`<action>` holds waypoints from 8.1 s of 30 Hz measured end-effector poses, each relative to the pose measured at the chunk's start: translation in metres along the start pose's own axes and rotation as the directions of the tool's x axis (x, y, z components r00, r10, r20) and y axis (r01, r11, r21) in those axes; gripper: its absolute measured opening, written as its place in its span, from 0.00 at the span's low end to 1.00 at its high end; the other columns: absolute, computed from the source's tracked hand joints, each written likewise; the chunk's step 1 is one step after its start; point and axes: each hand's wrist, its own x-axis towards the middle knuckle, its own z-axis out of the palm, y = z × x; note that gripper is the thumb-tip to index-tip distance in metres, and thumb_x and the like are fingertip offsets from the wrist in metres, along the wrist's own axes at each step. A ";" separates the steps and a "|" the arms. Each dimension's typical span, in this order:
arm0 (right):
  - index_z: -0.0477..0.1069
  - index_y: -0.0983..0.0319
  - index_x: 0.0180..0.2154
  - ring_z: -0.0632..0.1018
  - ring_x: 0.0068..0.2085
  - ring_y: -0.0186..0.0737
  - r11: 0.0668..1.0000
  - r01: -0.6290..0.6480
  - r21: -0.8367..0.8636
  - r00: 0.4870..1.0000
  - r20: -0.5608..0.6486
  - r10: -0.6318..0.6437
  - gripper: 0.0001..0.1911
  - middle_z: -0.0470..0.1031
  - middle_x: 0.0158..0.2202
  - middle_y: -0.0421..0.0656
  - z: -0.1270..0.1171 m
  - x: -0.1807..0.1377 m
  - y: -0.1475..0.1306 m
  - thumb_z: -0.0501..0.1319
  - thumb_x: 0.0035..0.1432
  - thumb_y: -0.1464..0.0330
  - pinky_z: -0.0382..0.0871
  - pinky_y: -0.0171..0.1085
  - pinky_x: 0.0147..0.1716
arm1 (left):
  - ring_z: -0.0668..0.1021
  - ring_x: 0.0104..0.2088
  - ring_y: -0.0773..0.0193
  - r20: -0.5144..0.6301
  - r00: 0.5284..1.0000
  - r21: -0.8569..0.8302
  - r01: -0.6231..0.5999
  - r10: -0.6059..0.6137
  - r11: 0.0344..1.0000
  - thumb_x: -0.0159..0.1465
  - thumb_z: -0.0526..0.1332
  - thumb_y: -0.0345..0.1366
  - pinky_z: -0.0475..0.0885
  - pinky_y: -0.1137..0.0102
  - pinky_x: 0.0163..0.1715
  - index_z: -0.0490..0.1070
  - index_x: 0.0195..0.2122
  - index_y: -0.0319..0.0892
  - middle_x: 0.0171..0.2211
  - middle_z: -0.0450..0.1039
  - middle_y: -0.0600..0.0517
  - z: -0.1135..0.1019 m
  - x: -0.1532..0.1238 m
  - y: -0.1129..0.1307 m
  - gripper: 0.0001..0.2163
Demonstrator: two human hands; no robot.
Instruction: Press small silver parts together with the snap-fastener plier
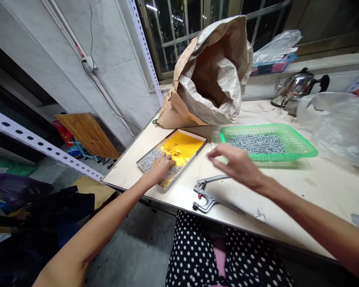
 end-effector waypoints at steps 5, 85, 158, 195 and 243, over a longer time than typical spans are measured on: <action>0.73 0.64 0.42 0.74 0.44 0.52 0.819 -0.290 -0.495 0.954 -0.215 0.208 0.11 0.73 0.41 0.52 -0.062 0.004 0.050 0.54 0.63 0.68 0.68 0.45 0.39 | 0.69 0.43 0.55 0.010 0.997 0.006 -0.079 0.079 0.997 0.67 0.52 0.32 0.67 0.67 0.39 0.76 0.41 0.45 0.38 0.72 0.45 0.002 0.008 -0.004 0.12; 0.74 0.61 0.38 0.69 0.39 0.44 0.907 -0.325 -0.268 0.938 0.031 0.345 0.06 0.72 0.35 0.45 0.055 -0.145 -0.018 0.59 0.64 0.68 0.58 0.41 0.37 | 0.58 0.12 0.76 0.737 0.642 -0.590 0.764 -0.212 0.261 0.43 0.72 0.47 0.46 0.76 0.14 0.70 0.21 0.39 0.11 0.61 0.61 0.006 -0.029 0.115 0.18; 0.71 0.68 0.45 0.70 0.46 0.51 0.880 -0.201 -0.431 0.787 0.463 0.407 0.24 0.71 0.45 0.53 0.000 -0.101 0.012 0.68 0.53 0.58 0.65 0.42 0.42 | 0.71 0.46 0.52 0.184 0.893 -0.073 -0.404 0.410 0.912 0.60 0.63 0.52 0.68 0.62 0.45 0.68 0.52 0.38 0.45 0.71 0.44 0.003 0.025 0.160 0.26; 0.76 0.60 0.44 0.68 0.44 0.46 0.931 0.079 -0.357 0.915 0.396 0.074 0.10 0.73 0.43 0.49 0.042 -0.037 0.018 0.61 0.61 0.69 0.58 0.38 0.37 | 0.63 0.64 0.49 -0.192 0.919 -0.343 -0.392 0.345 0.854 0.66 0.53 0.54 0.57 0.51 0.63 0.63 0.58 0.39 0.60 0.65 0.41 0.055 -0.049 0.198 0.27; 0.72 0.61 0.39 0.72 0.38 0.44 0.935 -0.234 -0.266 0.954 0.122 0.274 0.09 0.70 0.36 0.46 0.064 -0.130 -0.017 0.54 0.67 0.68 0.64 0.41 0.36 | 0.71 0.48 0.54 -0.203 0.938 0.067 0.300 -0.282 0.951 0.68 0.52 0.38 0.67 0.66 0.42 0.76 0.41 0.44 0.42 0.73 0.45 -0.018 0.013 0.026 0.13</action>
